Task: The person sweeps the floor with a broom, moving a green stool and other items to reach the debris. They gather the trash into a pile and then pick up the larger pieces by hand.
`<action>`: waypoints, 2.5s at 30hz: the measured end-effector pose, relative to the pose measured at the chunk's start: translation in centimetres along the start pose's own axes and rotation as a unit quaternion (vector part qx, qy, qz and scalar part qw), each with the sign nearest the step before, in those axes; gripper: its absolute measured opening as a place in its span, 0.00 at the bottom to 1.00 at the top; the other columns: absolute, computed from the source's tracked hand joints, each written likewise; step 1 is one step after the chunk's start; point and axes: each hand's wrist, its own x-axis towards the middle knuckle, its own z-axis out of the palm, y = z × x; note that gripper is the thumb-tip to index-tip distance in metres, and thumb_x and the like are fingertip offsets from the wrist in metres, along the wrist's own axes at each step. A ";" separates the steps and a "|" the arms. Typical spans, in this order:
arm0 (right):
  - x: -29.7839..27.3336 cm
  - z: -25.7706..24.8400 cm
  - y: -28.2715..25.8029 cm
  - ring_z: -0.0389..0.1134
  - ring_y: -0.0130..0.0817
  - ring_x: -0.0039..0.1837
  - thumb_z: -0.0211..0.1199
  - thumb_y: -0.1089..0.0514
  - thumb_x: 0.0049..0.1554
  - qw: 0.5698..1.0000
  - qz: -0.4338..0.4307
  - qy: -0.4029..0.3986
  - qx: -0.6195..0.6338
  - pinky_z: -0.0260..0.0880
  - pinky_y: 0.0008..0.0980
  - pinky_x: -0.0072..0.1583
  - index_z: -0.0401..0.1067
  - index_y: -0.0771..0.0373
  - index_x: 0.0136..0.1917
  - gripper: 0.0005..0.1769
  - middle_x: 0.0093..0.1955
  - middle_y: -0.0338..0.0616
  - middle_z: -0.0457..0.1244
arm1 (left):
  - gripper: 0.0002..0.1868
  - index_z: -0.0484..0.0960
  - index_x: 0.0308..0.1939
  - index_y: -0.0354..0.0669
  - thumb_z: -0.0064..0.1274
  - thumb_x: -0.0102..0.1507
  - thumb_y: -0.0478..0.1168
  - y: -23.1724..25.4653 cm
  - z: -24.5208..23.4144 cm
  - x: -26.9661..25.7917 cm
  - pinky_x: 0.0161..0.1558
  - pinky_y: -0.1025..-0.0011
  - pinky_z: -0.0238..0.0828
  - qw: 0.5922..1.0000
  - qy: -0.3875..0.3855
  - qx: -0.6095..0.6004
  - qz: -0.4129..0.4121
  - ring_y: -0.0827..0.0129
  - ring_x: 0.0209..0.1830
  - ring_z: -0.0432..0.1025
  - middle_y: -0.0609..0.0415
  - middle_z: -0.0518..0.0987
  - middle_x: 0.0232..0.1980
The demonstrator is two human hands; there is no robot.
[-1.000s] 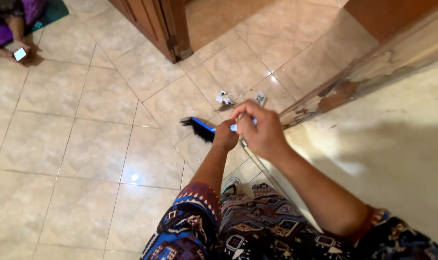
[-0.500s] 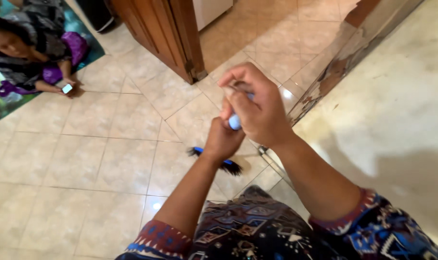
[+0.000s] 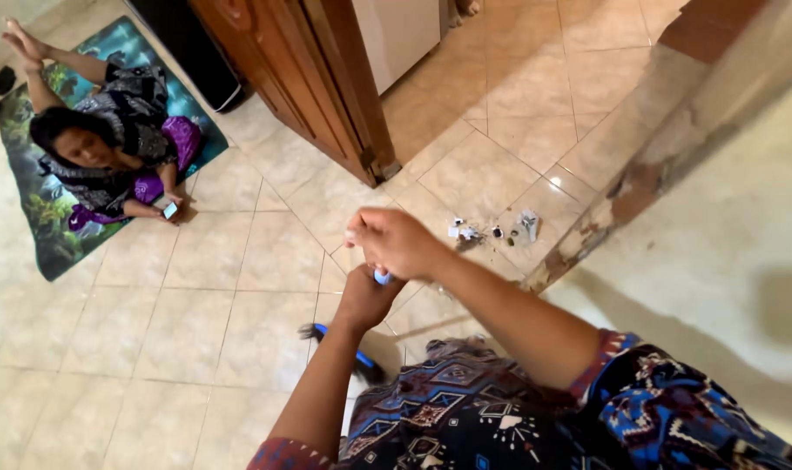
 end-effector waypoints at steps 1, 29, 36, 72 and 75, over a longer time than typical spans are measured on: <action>0.8 -0.5 2.7 0.57 0.22 0.29 0.55 0.55 0.66 1.000 0.001 0.002 0.001 0.59 0.25 0.33 0.70 0.66 0.46 0.12 0.26 0.36 0.57 | 0.16 0.85 0.36 0.36 0.61 0.60 0.48 -3.1 1.4 2.3 0.36 0.65 0.75 1.000 -0.002 0.000 -0.001 0.64 0.33 0.80 0.45 0.87 0.34; 11.3 -8.1 -3.5 0.75 0.44 0.43 0.59 0.59 0.61 0.867 0.037 0.329 -0.373 0.72 0.36 0.46 0.71 0.62 0.50 0.06 0.40 0.51 0.70 | 0.21 0.76 0.56 0.38 0.57 0.59 0.40 0.8 5.4 24.0 0.57 0.61 0.72 0.937 -0.252 -0.136 0.198 0.58 0.58 0.74 0.46 0.79 0.56; 15.3 -0.3 -9.2 0.74 0.36 0.41 0.60 0.58 0.61 0.849 0.004 0.378 -0.368 0.71 0.33 0.44 0.71 0.61 0.49 0.05 0.40 0.48 0.71 | 0.20 0.76 0.56 0.36 0.57 0.62 0.42 4.5 -6.3 21.4 0.57 0.64 0.74 0.914 -0.270 -0.201 0.227 0.61 0.58 0.76 0.47 0.81 0.57; 21.3 -27.0 -3.7 0.70 0.39 0.37 0.60 0.57 0.62 0.842 0.012 0.450 -0.299 0.70 0.36 0.42 0.71 0.61 0.49 0.06 0.37 0.48 0.68 | 0.14 0.84 0.40 0.41 0.51 0.60 0.47 9.1 6.9 42.9 0.44 0.47 0.72 0.954 -0.218 0.136 0.155 0.39 0.43 0.77 0.37 0.83 0.40; 20.2 -28.0 -4.6 0.70 0.41 0.36 0.61 0.57 0.62 0.820 0.042 0.474 -0.317 0.69 0.37 0.41 0.71 0.62 0.49 0.07 0.36 0.50 0.68 | 0.14 0.84 0.40 0.43 0.51 0.61 0.48 8.8 10.0 44.2 0.42 0.47 0.72 0.927 -0.243 0.161 0.237 0.40 0.42 0.78 0.38 0.84 0.40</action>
